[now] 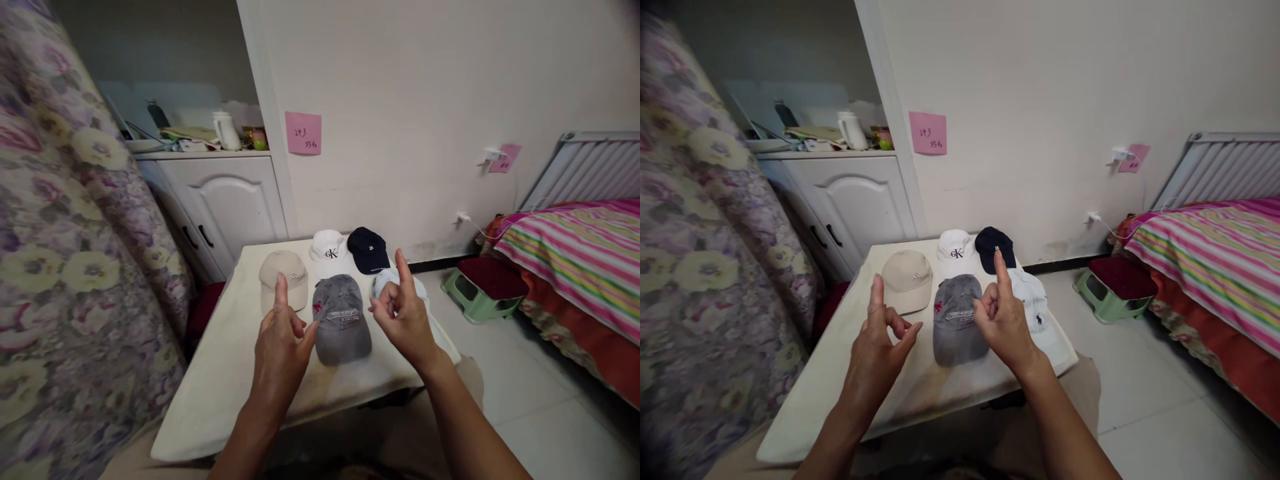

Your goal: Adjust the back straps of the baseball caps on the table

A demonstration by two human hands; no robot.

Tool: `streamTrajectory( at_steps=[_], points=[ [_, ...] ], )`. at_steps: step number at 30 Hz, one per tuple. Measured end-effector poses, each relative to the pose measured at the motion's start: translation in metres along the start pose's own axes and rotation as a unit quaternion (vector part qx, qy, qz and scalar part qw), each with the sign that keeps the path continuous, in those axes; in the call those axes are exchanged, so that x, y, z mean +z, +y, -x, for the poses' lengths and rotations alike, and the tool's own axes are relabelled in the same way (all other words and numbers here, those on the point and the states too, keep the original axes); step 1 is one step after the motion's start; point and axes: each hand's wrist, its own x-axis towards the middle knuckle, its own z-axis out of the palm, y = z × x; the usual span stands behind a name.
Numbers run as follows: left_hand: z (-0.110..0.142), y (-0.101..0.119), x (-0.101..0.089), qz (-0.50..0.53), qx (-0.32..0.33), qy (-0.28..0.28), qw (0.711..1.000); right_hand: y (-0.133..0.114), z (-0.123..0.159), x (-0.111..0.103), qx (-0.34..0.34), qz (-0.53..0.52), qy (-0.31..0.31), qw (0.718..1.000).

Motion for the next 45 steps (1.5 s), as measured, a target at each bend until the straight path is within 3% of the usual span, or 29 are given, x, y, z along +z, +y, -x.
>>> streamTrajectory(
  at_steps=[7, 14, 21, 27, 33, 39, 45],
  points=[
    [0.003, -0.004, 0.002, 0.012, -0.007, -0.003, 1.000, 0.005, 0.003, 0.004, 0.003, -0.020, -0.010, 1.000],
    [0.012, -0.020, 0.008, -0.011, 0.011, -0.047, 0.999, 0.021, 0.018, 0.009, 0.026, 0.006, -0.026, 0.999],
    [0.042, -0.042, 0.032, -0.010, -0.019, -0.203, 0.979, 0.062, 0.071, 0.034, 0.135, 0.008, -0.148, 0.980],
    [0.068, -0.060, 0.056, 0.071, -0.077, -0.272, 0.957, 0.085, 0.109, 0.056, 0.196, -0.030, -0.206, 0.958],
    [0.079, -0.067, 0.062, 0.097, -0.062, -0.276, 0.954, 0.087, 0.118, 0.063, 0.213, -0.034, -0.220, 0.952],
    [0.086, -0.067, 0.055, 0.095, -0.040, -0.275, 0.956, 0.083, 0.122, 0.064, 0.189, -0.069, -0.241, 0.949],
    [0.090, -0.072, 0.051, 0.128, -0.046, -0.312, 0.940, 0.078, 0.127, 0.066, 0.173, -0.099, -0.250, 0.948]
  ],
)
